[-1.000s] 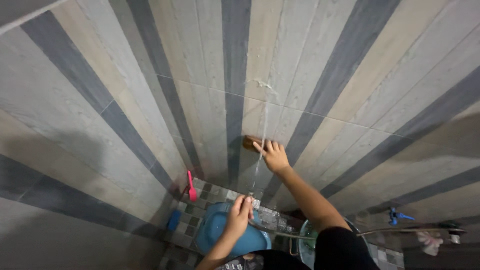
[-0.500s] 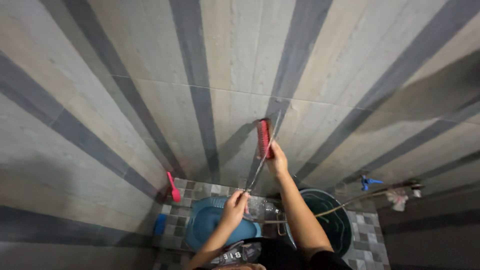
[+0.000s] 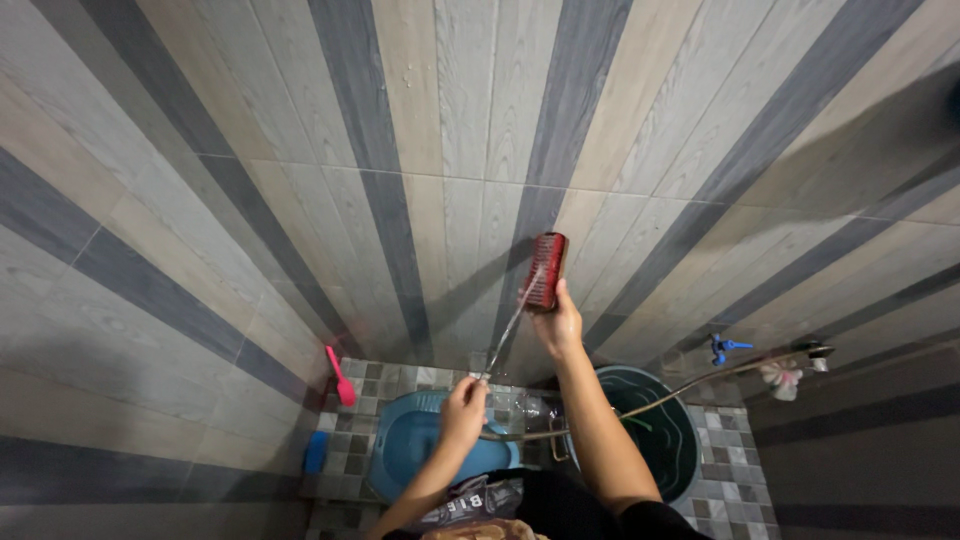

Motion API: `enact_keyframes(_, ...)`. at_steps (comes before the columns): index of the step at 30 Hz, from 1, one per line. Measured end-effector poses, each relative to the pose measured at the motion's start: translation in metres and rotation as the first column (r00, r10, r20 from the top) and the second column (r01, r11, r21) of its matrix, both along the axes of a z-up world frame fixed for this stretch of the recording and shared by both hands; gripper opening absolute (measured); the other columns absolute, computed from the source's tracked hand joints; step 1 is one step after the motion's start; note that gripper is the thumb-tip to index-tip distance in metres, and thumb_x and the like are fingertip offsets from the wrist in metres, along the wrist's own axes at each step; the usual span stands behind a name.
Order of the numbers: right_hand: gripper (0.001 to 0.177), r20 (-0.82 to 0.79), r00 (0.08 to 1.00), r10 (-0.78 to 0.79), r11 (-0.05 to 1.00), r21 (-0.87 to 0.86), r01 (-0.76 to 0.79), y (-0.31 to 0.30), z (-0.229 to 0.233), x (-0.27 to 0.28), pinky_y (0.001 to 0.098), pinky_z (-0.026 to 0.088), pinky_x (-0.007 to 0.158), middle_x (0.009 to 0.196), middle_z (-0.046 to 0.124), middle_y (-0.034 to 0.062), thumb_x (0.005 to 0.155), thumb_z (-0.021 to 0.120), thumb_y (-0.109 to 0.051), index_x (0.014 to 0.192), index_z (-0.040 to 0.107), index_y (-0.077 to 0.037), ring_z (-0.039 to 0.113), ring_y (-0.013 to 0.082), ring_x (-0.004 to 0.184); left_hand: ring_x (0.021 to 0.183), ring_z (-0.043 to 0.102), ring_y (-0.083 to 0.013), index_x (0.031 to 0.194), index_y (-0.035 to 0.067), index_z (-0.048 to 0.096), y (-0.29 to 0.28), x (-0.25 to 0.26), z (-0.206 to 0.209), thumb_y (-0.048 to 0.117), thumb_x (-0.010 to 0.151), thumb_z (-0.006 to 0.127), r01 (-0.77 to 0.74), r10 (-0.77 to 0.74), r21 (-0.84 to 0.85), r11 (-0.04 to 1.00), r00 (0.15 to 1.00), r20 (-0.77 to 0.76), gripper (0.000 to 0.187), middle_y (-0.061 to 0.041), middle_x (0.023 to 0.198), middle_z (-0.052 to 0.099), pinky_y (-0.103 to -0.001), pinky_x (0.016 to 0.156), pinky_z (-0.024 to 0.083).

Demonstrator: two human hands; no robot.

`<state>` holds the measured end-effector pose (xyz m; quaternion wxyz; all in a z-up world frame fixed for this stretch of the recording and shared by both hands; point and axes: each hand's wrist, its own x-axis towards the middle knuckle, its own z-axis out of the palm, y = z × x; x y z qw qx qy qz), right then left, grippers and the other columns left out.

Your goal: The person cleans bathroom wall tiles using a handheld brush and a small water sprayer.

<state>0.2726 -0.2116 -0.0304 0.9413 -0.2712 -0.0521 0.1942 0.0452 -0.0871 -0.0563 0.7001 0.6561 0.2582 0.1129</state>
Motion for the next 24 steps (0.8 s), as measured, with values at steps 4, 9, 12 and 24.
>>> enact_keyframes(4,0.054,0.031,0.998,-0.061,0.997,-0.050,0.063,0.004,-0.012,-0.001,0.0465,0.051,0.102,0.128,0.065,0.0110,0.105,0.056,-0.037,0.145,0.049,-0.002,0.065,0.0256,0.113,0.049,0.054,-0.0092,0.095,0.004,0.070,0.002,-0.001,-0.001,0.023,0.098,0.064,0.032,-0.028,-0.059,0.998,0.998,0.063,0.021,-0.001,0.062,0.058,-0.028,0.046,0.046)
enact_keyframes(9,0.070,0.168,0.978,-0.122,0.829,-0.525,0.193,0.010,-0.004,-0.023,0.0359,0.054,0.083,0.121,0.067,0.0058,0.095,0.068,-0.029,0.157,0.041,-0.010,0.066,0.0170,0.098,0.052,0.053,-0.0083,0.098,0.004,0.069,0.004,-0.001,0.017,0.024,0.101,0.062,0.071,-0.063,-0.054,0.996,0.990,0.127,0.022,0.000,0.061,0.057,-0.026,0.050,0.042)
enact_keyframes(12,0.080,0.198,0.973,-0.121,0.678,-0.700,0.227,0.007,-0.004,-0.027,0.0326,0.053,0.073,0.115,0.071,0.0092,0.089,0.073,-0.023,0.158,0.035,-0.012,0.068,0.0171,0.089,0.055,0.054,-0.0076,0.099,0.004,0.068,0.005,-0.001,0.037,0.024,0.102,0.059,0.095,-0.088,-0.035,0.995,0.980,0.179,0.022,0.000,0.063,0.057,-0.025,0.052,0.044)
enact_keyframes(24,0.072,0.239,0.966,-0.103,0.763,-0.604,0.231,-0.015,-0.036,-0.016,0.0317,0.057,0.072,0.115,0.071,0.0123,0.090,0.076,-0.015,0.153,0.045,-0.003,0.068,0.0177,0.087,0.060,0.055,-0.0072,0.109,0.002,0.069,-0.001,0.023,0.083,0.025,0.104,0.057,0.189,-0.196,0.051,0.981,0.951,0.238,0.026,0.001,0.067,0.057,-0.024,0.057,0.046)
